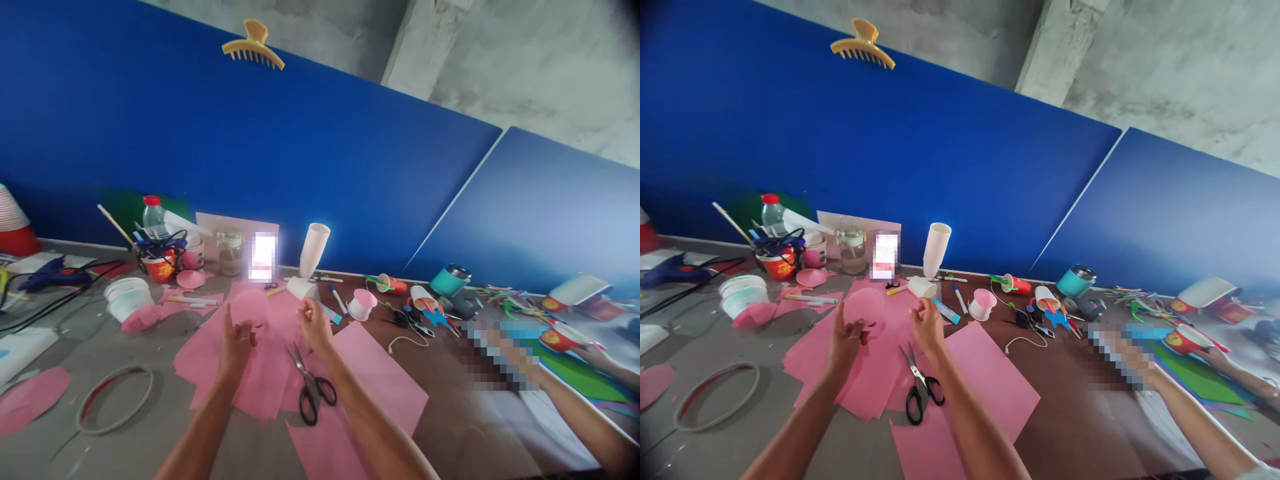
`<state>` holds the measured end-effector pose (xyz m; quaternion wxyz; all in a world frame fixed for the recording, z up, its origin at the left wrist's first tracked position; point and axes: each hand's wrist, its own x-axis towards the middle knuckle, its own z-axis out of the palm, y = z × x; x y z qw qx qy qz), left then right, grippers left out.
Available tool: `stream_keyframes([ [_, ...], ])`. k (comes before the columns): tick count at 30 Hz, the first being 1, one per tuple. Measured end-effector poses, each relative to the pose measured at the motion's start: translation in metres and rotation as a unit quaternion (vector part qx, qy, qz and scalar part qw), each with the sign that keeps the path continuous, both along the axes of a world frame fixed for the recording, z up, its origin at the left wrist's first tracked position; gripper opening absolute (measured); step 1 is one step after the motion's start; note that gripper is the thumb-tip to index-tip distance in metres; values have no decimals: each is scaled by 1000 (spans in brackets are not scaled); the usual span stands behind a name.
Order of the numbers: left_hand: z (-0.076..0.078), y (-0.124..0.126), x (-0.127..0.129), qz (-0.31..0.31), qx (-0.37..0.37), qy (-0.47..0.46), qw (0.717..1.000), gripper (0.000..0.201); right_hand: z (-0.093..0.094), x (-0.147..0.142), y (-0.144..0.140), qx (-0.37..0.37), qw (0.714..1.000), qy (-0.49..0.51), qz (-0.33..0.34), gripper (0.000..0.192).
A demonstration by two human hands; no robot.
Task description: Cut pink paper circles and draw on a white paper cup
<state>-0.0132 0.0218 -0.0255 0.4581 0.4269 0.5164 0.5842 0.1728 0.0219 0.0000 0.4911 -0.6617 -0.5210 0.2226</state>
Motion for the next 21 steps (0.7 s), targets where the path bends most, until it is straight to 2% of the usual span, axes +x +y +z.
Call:
stream_keyframes([
  [5, -1, -1, 1, 3, -6, 9, 1000, 88, 10, 17, 29, -66, 995, 33, -64, 40],
  [9, 1, -2, 2, 3, -5, 1, 1000, 89, 11, 14, 50, -98, 990, 58, -78, 57],
  [12, 2, 0, 3, 0, -13, -17, 1000, 92, 10, 10, 60, -97, 988, 86, -88, 64],
  [16, 0, 2, 3, 14, -13, -30, 999, 88, 11, 9, 62, -59, 984, 153, -68, 54],
  [21, -1, 2, -1, 34, -27, -28, 999, 79, 16, 11, 44, -33, 961, 275, 14, 26],
])
